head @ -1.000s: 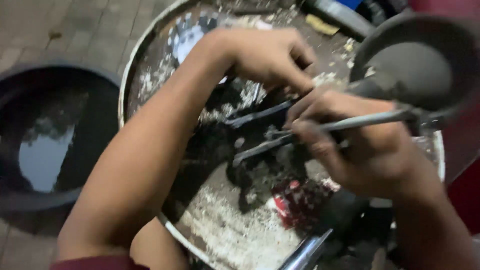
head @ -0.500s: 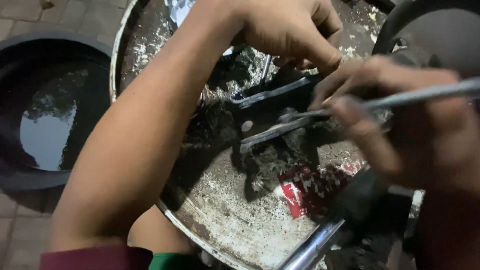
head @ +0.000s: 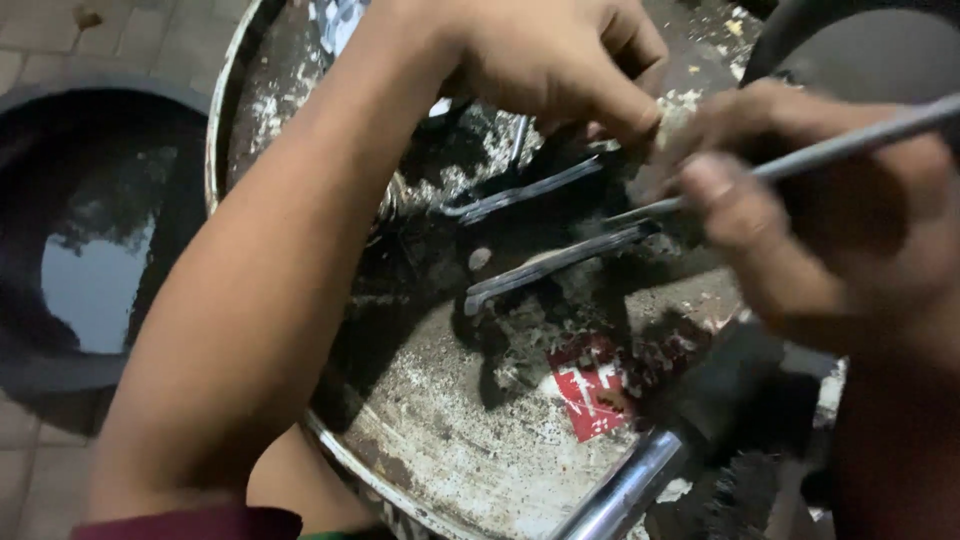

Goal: The person cleans a cylindrical mechanical component using a wire brush and a rag. They scrub the surface of the part and wipe it down, then place it on a metal tray alongside other disassembled parts.

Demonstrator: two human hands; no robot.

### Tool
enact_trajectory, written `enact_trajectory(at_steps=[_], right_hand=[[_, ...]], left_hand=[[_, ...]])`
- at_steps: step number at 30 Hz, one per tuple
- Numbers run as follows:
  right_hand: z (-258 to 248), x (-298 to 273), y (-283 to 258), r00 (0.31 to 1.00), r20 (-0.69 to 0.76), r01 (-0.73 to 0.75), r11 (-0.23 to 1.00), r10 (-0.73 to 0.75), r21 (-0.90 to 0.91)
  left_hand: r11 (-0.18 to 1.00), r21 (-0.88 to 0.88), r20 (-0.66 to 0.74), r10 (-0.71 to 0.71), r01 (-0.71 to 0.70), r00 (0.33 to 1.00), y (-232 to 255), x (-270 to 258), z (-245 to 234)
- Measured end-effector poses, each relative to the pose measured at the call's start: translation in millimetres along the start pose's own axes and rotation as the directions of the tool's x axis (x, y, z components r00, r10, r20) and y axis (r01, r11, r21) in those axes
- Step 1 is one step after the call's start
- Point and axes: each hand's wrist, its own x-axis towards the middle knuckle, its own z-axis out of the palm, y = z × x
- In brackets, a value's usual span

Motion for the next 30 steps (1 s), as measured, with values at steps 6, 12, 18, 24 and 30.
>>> enact_trajectory(at_steps=[6, 12, 18, 24, 30], right_hand=[[-7, -25, 32, 0.943, -0.297, -0.15, 0.988, 0.152, 0.028], [32, 4, -17, 0.951, -0.011, 0.307, 0.947, -0.31, -0.096], [-31, -6, 36, 0.998, -0.061, -0.03, 0.895, 0.003, -0.445], [4, -9, 19, 0.937, -0.263, 0.253, 0.966, -0.231, 0.051], [-30, 5, 40, 0.999, -0.025, -0.03, 0.978, 0.025, -0.209]], left_hand=[[0.964, 0.14, -0.101, -0.214, 0.227, 0.972, 32, -11, 4], [0.975, 0.135, -0.081, -0.167, 0.177, 0.983, 26, -10, 3], [0.982, 0.111, -0.084, -0.146, 0.155, 0.986, 25, -7, 3], [0.977, 0.044, -0.075, -0.207, 0.21, 0.976, 34, -12, 2], [0.985, 0.005, -0.066, -0.173, 0.174, 0.983, 26, -9, 1]])
